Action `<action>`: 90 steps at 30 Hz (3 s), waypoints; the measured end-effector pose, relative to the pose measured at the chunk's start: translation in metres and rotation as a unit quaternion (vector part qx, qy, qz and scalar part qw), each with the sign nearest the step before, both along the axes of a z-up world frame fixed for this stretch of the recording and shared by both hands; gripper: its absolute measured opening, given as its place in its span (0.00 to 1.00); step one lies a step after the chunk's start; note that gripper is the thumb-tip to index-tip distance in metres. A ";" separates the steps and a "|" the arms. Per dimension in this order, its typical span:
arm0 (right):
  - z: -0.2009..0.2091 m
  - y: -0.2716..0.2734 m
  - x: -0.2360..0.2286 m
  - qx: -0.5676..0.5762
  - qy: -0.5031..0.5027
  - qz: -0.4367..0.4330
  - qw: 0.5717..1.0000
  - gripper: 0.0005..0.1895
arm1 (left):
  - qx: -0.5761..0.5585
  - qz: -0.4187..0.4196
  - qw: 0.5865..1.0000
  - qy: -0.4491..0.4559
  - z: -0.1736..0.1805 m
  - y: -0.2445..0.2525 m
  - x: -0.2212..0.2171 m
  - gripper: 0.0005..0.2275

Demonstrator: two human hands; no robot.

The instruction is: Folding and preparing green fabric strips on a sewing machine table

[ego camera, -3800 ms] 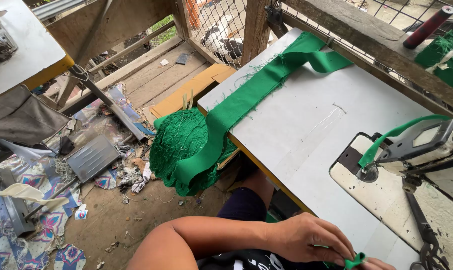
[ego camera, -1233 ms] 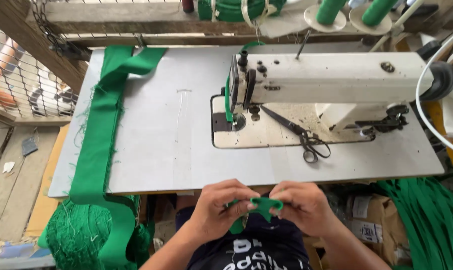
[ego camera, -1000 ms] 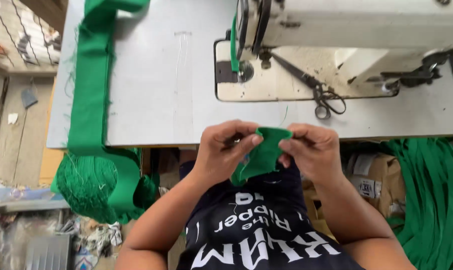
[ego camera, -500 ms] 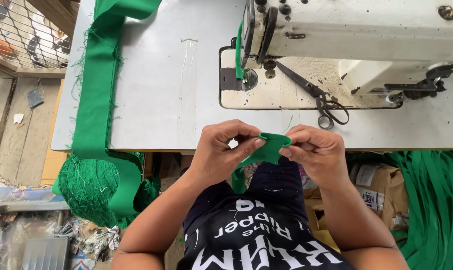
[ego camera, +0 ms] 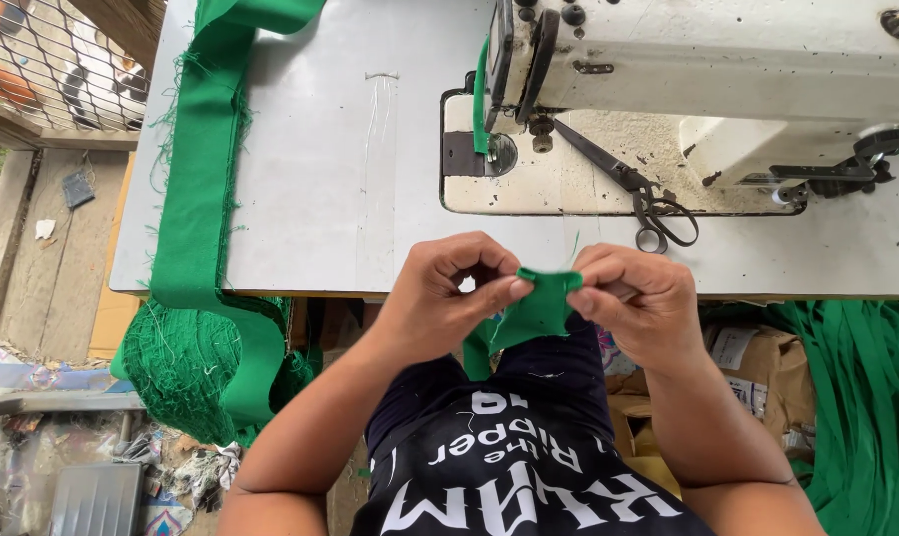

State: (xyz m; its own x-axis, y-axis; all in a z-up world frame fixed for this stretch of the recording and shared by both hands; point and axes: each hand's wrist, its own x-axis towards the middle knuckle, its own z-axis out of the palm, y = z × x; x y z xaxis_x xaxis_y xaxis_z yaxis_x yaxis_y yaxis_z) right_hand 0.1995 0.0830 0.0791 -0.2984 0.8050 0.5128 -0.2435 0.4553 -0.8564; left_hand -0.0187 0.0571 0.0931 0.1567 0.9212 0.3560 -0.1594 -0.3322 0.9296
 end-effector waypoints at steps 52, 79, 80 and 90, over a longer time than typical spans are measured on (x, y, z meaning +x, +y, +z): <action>-0.003 0.003 -0.039 0.095 -0.174 -0.050 0.979 0.04 | 0.089 0.145 0.968 0.186 0.015 -0.011 -0.007 0.05; -0.049 0.024 -0.034 -0.097 0.041 0.163 0.981 0.10 | 0.046 0.072 0.991 0.108 0.046 -0.030 -0.017 0.03; -0.054 0.021 -0.036 -0.145 0.079 0.200 0.966 0.12 | 0.041 0.070 0.992 0.101 0.045 -0.029 -0.017 0.03; -0.071 0.003 -0.069 0.248 -0.090 -0.195 0.945 0.07 | 0.112 0.201 0.961 0.152 0.038 -0.020 -0.018 0.03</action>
State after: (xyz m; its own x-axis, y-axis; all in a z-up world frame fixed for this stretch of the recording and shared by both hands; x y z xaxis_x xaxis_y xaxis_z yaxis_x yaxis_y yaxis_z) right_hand 0.1301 0.0865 0.0083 -0.1463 0.5452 0.8254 0.1545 0.8368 -0.5253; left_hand -0.0364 0.0371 0.1311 -0.0669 0.8347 0.5467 0.2921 -0.5075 0.8106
